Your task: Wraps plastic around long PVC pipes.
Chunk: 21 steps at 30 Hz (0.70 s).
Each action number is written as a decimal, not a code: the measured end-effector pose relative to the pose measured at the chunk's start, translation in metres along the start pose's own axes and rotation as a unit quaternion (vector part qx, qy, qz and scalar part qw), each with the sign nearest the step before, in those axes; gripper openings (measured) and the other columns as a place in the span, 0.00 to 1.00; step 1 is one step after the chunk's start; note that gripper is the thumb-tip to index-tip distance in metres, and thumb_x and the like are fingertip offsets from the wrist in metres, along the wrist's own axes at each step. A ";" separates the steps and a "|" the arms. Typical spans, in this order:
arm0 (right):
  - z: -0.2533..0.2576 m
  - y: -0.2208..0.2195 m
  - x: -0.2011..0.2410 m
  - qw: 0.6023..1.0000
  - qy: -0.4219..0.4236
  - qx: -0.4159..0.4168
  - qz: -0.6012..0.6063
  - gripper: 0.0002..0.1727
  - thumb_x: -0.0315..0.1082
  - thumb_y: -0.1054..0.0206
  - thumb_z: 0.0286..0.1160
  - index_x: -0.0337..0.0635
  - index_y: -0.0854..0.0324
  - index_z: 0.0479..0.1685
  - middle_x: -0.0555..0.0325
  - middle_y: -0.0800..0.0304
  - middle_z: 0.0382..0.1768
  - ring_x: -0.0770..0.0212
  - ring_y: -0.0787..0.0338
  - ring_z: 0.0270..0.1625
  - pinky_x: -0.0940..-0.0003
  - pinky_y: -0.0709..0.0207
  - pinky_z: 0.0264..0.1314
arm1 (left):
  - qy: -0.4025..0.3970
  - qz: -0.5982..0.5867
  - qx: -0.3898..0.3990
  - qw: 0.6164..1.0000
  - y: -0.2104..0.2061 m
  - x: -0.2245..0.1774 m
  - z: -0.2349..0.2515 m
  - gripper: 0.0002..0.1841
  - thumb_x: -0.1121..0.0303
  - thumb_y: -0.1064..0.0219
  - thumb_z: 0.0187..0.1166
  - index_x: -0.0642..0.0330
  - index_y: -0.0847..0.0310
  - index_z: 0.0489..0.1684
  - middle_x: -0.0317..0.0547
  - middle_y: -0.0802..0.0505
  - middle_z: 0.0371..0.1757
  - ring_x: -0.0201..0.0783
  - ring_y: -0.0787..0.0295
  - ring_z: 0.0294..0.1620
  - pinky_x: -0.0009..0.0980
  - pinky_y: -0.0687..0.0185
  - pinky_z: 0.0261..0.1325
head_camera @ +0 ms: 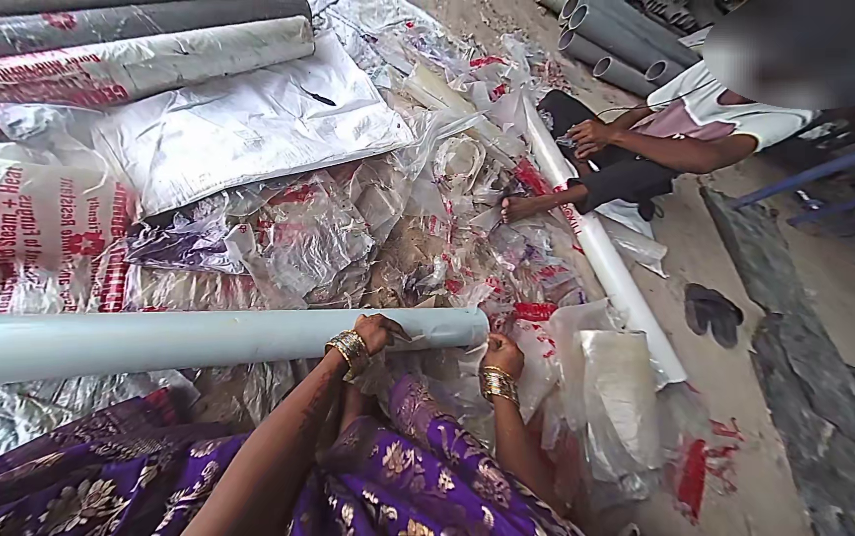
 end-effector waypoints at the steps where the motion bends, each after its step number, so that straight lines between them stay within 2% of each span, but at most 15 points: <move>1: -0.002 0.001 0.001 1.000 0.002 0.017 -0.015 0.13 0.30 0.34 0.82 0.38 0.09 0.57 0.38 0.07 0.60 0.36 0.11 0.66 0.36 0.24 0.69 | 0.009 -0.015 -0.003 1.000 0.004 0.000 0.003 0.21 0.79 0.44 0.79 0.56 0.09 0.62 0.58 0.09 0.67 0.56 0.23 0.76 0.64 0.52 0.81; 3: -0.003 0.000 0.000 0.995 0.028 0.089 -0.020 0.11 0.28 0.33 0.80 0.36 0.08 0.54 0.38 0.06 0.57 0.37 0.10 0.64 0.38 0.24 0.70 | 0.012 -0.042 -0.018 0.999 0.012 0.000 0.010 0.19 0.81 0.43 0.77 0.60 0.08 0.59 0.60 0.09 0.65 0.56 0.21 0.74 0.65 0.48 0.80; 5: -0.010 -0.005 -0.005 0.976 0.101 0.193 -0.010 0.11 0.22 0.33 0.76 0.32 0.08 0.51 0.36 0.06 0.55 0.40 0.10 0.64 0.43 0.25 0.75 | 0.012 -0.063 -0.024 0.998 0.019 -0.002 0.015 0.19 0.82 0.43 0.77 0.64 0.09 0.59 0.63 0.10 0.65 0.57 0.22 0.73 0.64 0.45 0.79; 6: -0.016 -0.006 -0.006 0.960 0.125 0.248 -0.031 0.12 0.20 0.34 0.76 0.32 0.08 0.53 0.36 0.07 0.57 0.40 0.11 0.66 0.45 0.27 0.77 | 0.012 -0.065 -0.024 0.998 0.022 -0.003 0.016 0.18 0.82 0.43 0.77 0.65 0.10 0.59 0.64 0.11 0.65 0.57 0.22 0.73 0.63 0.43 0.78; 8: -0.024 -0.005 -0.010 0.939 0.112 0.308 -0.104 0.20 0.20 0.39 0.78 0.40 0.11 0.66 0.39 0.12 0.68 0.41 0.16 0.74 0.45 0.30 0.81 | 0.014 -0.062 -0.017 0.998 0.027 -0.005 0.016 0.19 0.83 0.44 0.79 0.66 0.11 0.61 0.65 0.12 0.66 0.58 0.22 0.74 0.62 0.42 0.78; 9: -0.025 0.000 -0.013 0.947 0.080 0.290 -0.115 0.21 0.22 0.40 0.81 0.42 0.14 0.70 0.39 0.14 0.71 0.40 0.18 0.76 0.43 0.30 0.81 | 0.011 -0.065 -0.015 0.998 0.027 -0.004 0.017 0.19 0.83 0.44 0.78 0.66 0.11 0.61 0.66 0.12 0.66 0.58 0.23 0.74 0.62 0.43 0.78; 10: -0.025 0.007 -0.016 0.966 0.051 0.235 -0.095 0.19 0.25 0.40 0.83 0.41 0.13 0.69 0.39 0.13 0.69 0.39 0.16 0.74 0.40 0.29 0.78 | 0.010 -0.065 -0.013 0.998 0.026 -0.003 0.016 0.19 0.83 0.45 0.79 0.65 0.11 0.61 0.65 0.12 0.66 0.58 0.23 0.74 0.63 0.44 0.79; 12: -0.016 0.022 -0.016 0.993 0.019 0.113 -0.032 0.13 0.29 0.35 0.83 0.37 0.09 0.59 0.38 0.09 0.61 0.38 0.12 0.68 0.39 0.26 0.74 | 0.004 -0.059 -0.013 0.998 0.023 -0.002 0.015 0.20 0.83 0.45 0.78 0.64 0.11 0.62 0.65 0.11 0.66 0.58 0.22 0.73 0.63 0.44 0.79; 13: -0.009 0.028 -0.013 0.996 0.021 0.082 -0.013 0.12 0.29 0.33 0.82 0.36 0.09 0.57 0.38 0.08 0.60 0.38 0.12 0.66 0.39 0.26 0.73 | 0.001 -0.055 -0.015 0.998 0.022 -0.002 0.014 0.20 0.82 0.45 0.78 0.64 0.11 0.62 0.64 0.11 0.65 0.57 0.21 0.73 0.63 0.44 0.80; 17: 0.025 0.026 0.009 0.993 0.087 0.083 0.002 0.15 0.25 0.32 0.78 0.35 0.11 0.62 0.36 0.11 0.62 0.38 0.13 0.68 0.42 0.26 0.74 | -0.009 -0.039 -0.011 0.999 0.015 -0.002 0.008 0.19 0.82 0.43 0.77 0.63 0.10 0.60 0.64 0.09 0.63 0.58 0.20 0.71 0.63 0.44 0.78; 19: 0.036 0.022 0.019 0.990 0.095 0.102 -0.033 0.17 0.25 0.33 0.78 0.37 0.12 0.64 0.36 0.13 0.66 0.38 0.15 0.70 0.41 0.26 0.74 | -0.017 -0.034 -0.004 0.999 0.012 -0.002 0.006 0.20 0.81 0.43 0.77 0.62 0.09 0.61 0.62 0.09 0.64 0.58 0.22 0.74 0.65 0.49 0.80; 21: 0.040 0.020 0.023 0.988 0.092 0.107 -0.055 0.16 0.24 0.32 0.77 0.38 0.12 0.63 0.37 0.13 0.66 0.38 0.15 0.69 0.40 0.25 0.72 | -0.020 -0.024 -0.001 0.999 0.010 0.000 0.005 0.21 0.81 0.44 0.77 0.59 0.09 0.61 0.59 0.09 0.65 0.57 0.22 0.75 0.64 0.51 0.81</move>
Point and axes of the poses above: each hand's wrist, its own z-axis towards the middle knuckle, its own y-axis out of the back of the hand, x = y × z, the point moved 3 cm from there along z, towards the middle knuckle
